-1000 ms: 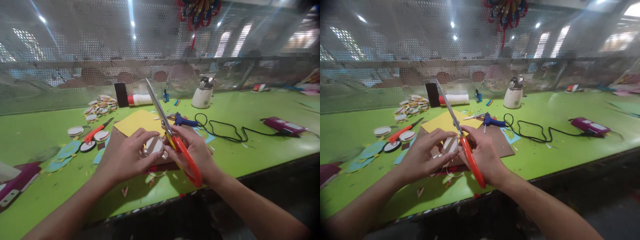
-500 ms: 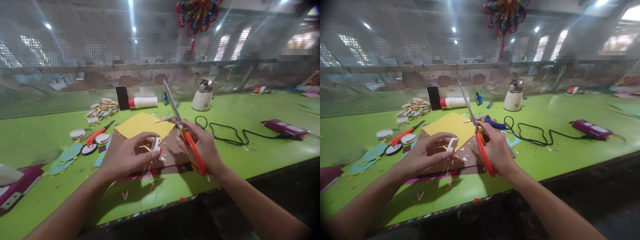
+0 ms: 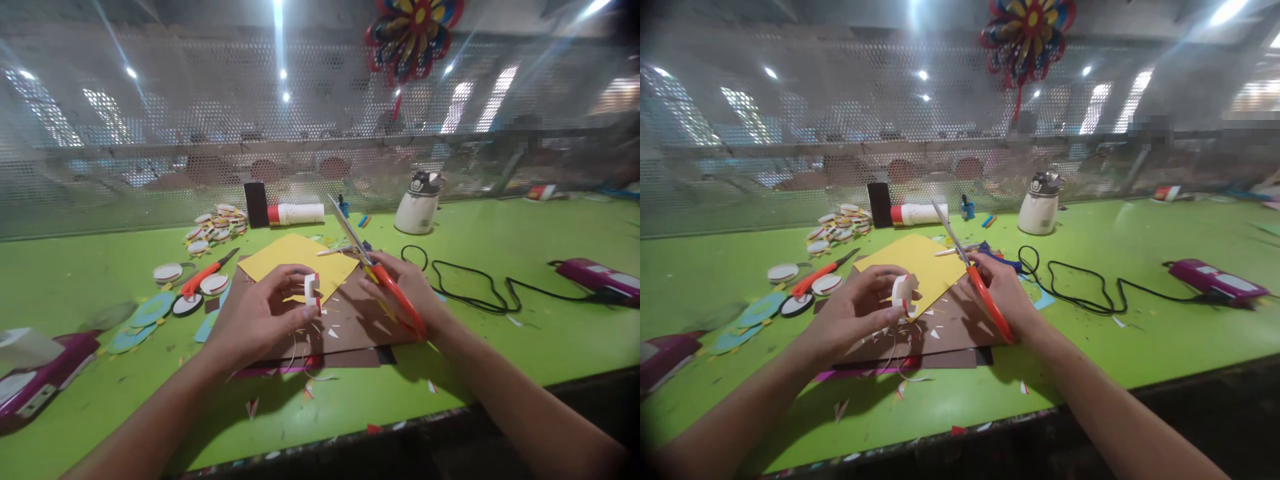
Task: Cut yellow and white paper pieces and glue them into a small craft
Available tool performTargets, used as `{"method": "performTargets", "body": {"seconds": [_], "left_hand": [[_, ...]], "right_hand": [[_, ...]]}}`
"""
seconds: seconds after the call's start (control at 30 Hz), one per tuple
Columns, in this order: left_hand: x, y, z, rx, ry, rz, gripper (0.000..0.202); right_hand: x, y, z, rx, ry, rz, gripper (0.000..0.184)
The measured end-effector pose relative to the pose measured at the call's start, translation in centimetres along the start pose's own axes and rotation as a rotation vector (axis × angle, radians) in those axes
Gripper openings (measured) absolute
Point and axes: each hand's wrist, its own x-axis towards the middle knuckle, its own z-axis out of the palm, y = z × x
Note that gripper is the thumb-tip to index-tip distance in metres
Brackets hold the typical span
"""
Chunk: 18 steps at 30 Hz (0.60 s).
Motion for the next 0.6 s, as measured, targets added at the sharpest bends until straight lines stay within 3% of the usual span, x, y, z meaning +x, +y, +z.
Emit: {"method": "performTargets", "body": {"seconds": [0.17,0.27,0.47,0.6], "left_hand": [[0.3,0.7,-0.7,-0.087,0.112,-0.021,0.042],[0.5,1.3,-1.4,-0.161,0.173,0.01,0.041],[0.4,1.5,-2.6,-0.206,0.136,0.037,0.042],[0.6,1.0,-2.7,-0.223,0.098,0.024,0.043]], "right_hand": [[-1.6,0.1,-1.0,-0.073,-0.043,-0.062,0.041],[-2.4,0.4,-2.2,-0.129,-0.153,-0.182,0.038],[-2.9,0.6,-4.3,-0.234,-0.394,-0.205,0.038],[-2.6,0.7,-4.8,-0.245,-0.446,-0.238,0.037]]}}
